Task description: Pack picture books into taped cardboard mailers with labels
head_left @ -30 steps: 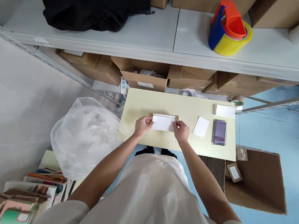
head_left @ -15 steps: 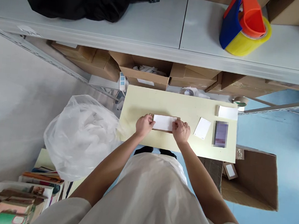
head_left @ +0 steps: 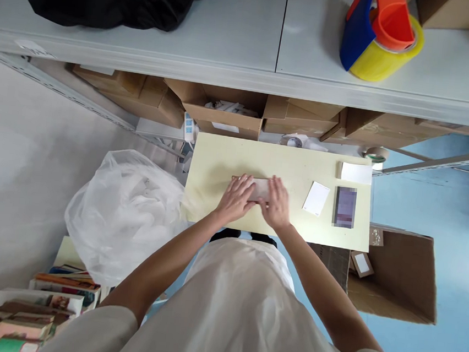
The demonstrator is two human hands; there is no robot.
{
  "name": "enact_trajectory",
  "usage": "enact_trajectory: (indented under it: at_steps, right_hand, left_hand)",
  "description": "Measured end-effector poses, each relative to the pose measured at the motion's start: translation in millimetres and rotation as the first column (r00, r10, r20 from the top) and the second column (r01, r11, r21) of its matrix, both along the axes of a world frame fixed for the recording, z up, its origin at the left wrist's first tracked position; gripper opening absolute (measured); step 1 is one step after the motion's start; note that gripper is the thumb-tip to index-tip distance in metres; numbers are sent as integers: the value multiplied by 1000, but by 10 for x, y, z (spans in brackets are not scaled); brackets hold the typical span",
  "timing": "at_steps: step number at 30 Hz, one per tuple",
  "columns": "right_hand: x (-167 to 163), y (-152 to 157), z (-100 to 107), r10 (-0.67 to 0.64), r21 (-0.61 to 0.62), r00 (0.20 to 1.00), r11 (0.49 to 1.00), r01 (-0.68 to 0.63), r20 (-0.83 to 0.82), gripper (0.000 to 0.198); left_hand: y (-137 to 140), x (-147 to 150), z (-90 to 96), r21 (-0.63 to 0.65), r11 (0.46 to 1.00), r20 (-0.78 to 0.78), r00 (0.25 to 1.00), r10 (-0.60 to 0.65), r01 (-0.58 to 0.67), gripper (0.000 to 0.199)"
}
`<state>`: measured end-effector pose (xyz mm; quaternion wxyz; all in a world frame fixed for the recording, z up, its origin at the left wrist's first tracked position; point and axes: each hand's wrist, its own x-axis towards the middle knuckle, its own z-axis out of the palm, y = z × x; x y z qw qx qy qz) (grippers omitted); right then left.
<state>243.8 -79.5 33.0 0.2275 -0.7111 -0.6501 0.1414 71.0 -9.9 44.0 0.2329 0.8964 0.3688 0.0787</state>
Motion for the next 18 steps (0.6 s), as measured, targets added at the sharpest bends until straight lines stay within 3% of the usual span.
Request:
enact_trajectory:
  at_steps: [2,4,8,12,15,18]
  right_hand:
    - [-96,31,0,190,-105,981,977,-186,29,64]
    - [-122,27,-28,223,-175,973,962,-210,56,66]
    - [22,-93,-76,67,-192,986,981,-37,153,67]
    - [194,-246,-100,-157,-194,971,962,192,183,71]
    - [264,-313,-125,-302,-254,953,919,300,32,75]
    - [282,-305,-124,-373,-296,921,897,329,-108,76]
  left_hand:
    - [-47,90,-26,-22,997,-78,994,-81,80,55]
    - [-53,118,-82,-43,995,-128,987,-96,91,61]
    - [-6,-17,-160,-14,1000,-168,986,-11,9,68]
    - [3,-249,-143,-25,984,-234,958,166,-177,80]
    - [-4,-358,-143,-159,901,-241,901,360,-403,91]
    - [18,-345,-188,-379,795,-176,880,440,-474,97]
